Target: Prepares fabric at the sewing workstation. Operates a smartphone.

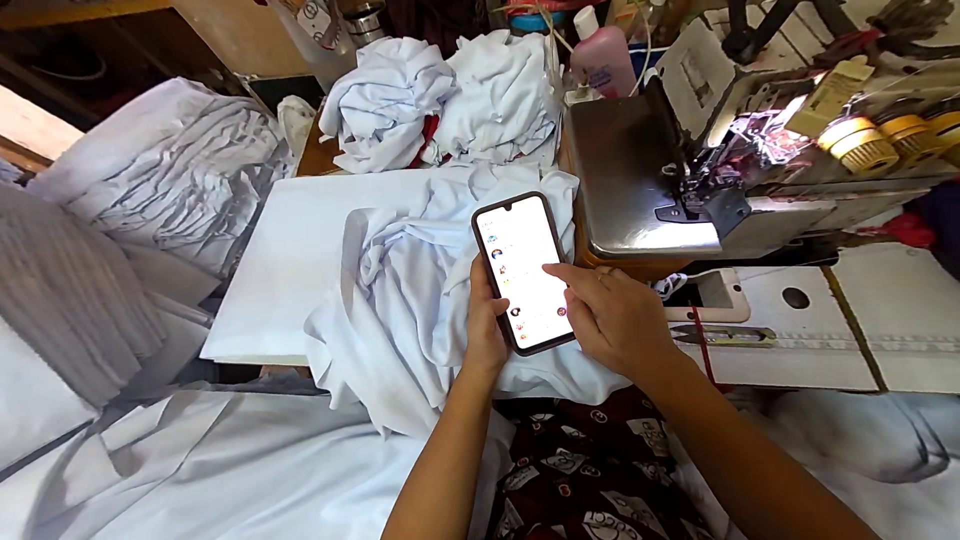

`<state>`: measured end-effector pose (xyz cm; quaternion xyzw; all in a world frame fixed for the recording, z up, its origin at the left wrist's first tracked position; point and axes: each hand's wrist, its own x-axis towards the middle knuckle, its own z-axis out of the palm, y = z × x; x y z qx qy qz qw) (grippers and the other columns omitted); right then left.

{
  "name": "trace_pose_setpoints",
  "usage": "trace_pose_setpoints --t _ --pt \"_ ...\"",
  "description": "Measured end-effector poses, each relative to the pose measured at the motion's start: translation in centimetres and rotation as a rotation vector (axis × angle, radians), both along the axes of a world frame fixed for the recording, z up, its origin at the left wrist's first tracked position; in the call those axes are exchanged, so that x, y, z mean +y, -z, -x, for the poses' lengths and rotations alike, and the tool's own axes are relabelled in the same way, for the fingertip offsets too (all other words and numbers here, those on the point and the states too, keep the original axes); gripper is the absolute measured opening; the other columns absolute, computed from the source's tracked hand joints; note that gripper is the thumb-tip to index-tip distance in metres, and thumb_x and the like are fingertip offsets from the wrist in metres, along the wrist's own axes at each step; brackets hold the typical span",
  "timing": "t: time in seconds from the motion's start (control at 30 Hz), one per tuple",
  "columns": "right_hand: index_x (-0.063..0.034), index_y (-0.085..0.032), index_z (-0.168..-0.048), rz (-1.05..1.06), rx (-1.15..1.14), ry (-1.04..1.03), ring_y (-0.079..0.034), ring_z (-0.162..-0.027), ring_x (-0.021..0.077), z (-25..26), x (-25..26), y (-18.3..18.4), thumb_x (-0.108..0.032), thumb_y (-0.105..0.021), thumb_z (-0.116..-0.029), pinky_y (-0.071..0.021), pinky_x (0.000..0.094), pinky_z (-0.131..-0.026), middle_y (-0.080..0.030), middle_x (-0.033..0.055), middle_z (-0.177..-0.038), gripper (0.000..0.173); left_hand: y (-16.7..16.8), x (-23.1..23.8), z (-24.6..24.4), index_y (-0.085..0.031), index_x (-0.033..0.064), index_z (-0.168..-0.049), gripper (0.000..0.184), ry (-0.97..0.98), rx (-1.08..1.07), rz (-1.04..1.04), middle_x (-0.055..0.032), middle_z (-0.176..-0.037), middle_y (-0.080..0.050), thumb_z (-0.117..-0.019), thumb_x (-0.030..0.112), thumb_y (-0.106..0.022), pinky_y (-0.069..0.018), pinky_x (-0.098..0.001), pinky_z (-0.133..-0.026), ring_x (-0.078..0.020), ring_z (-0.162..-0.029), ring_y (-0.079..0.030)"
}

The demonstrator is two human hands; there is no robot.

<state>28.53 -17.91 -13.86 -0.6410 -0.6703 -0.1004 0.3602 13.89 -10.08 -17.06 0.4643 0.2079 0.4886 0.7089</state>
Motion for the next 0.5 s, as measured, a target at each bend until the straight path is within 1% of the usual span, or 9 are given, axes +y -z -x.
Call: trace_pose_setpoints --t 0.1,0.17,0.33,0.4,0.43,0.5 --pt "-0.0084 -0.074 -0.123 -0.001 0.008 0.017 -0.064 -0.064 0.0256 -0.1 0.0 -0.1 -0.014 -0.043 -0.0958 -0.0487 0.0379 -0.055 -0.070 0.0098 -0.074 0.042 -0.1 0.0 0.0 -0.035 0.0173 -0.144 0.064 0.005 -0.010 0.012 0.0075 -0.117 -0.067 -0.0818 0.004 -0.037 -0.0582 -0.0286 -0.088 -0.0034 -0.101 -0.068" --pt "-0.0081 -0.073 -0.126 0.006 0.011 0.010 -0.063 -0.063 0.0245 -0.2 -0.1 -0.2 -0.014 -0.043 -0.0964 -0.0486 0.0371 -0.056 -0.069 0.0094 -0.073 0.043 0.0 0.0 0.0 -0.034 0.0173 -0.145 0.064 0.013 -0.016 0.010 0.0077 -0.118 -0.067 -0.0820 0.004 -0.037 -0.0579 -0.0285 -0.089 -0.0034 -0.102 -0.068" --pt "-0.0078 -0.074 -0.124 -0.008 0.017 0.007 -0.062 -0.063 0.0233 -0.4 -0.6 -0.1 -0.015 -0.041 -0.0977 -0.0481 0.0356 -0.056 -0.068 0.0094 -0.072 0.042 0.0 0.0 0.0 -0.034 0.0179 -0.145 0.063 0.022 -0.027 0.008 0.0079 -0.118 -0.067 -0.0834 0.005 -0.036 -0.0579 -0.0285 -0.089 -0.0037 -0.102 -0.068" --pt "-0.0075 -0.075 -0.122 -0.007 0.025 -0.004 -0.062 -0.063 0.0231 -0.5 -0.9 -0.1 -0.015 -0.041 -0.0980 -0.0478 0.0351 -0.056 -0.068 0.0097 -0.072 0.041 0.1 0.0 0.0 -0.035 0.0183 -0.144 0.062 0.016 -0.021 0.012 0.0076 -0.118 -0.067 -0.0830 0.005 -0.037 -0.0578 -0.0291 -0.089 -0.0040 -0.102 -0.068" --pt "-0.0072 -0.075 -0.118 -0.005 0.032 -0.025 -0.062 -0.064 0.0232 -0.5 -1.1 0.0 -0.015 -0.041 -0.0984 -0.0480 0.0353 -0.057 -0.068 0.0098 -0.073 0.040 0.1 0.0 0.0 -0.036 0.0185 -0.143 0.062 0.013 -0.019 0.012 0.0077 -0.117 -0.067 -0.0829 0.005 -0.037 -0.0580 -0.0291 -0.089 -0.0039 -0.101 -0.068" --pt "-0.0088 -0.077 -0.110 0.021 0.026 -0.081 -0.068 -0.071 0.0235 -0.4 -1.4 0.0 -0.016 -0.041 -0.0986 -0.0521 0.0366 -0.061 -0.073 0.0092 -0.080 0.038 0.1 0.0 0.1 -0.035 0.0184 -0.143 0.061 0.018 -0.016 -0.003 0.0081 -0.117 -0.067 -0.0839 0.005 -0.036 -0.0582 -0.0291 -0.088 -0.0040 -0.101 -0.068"
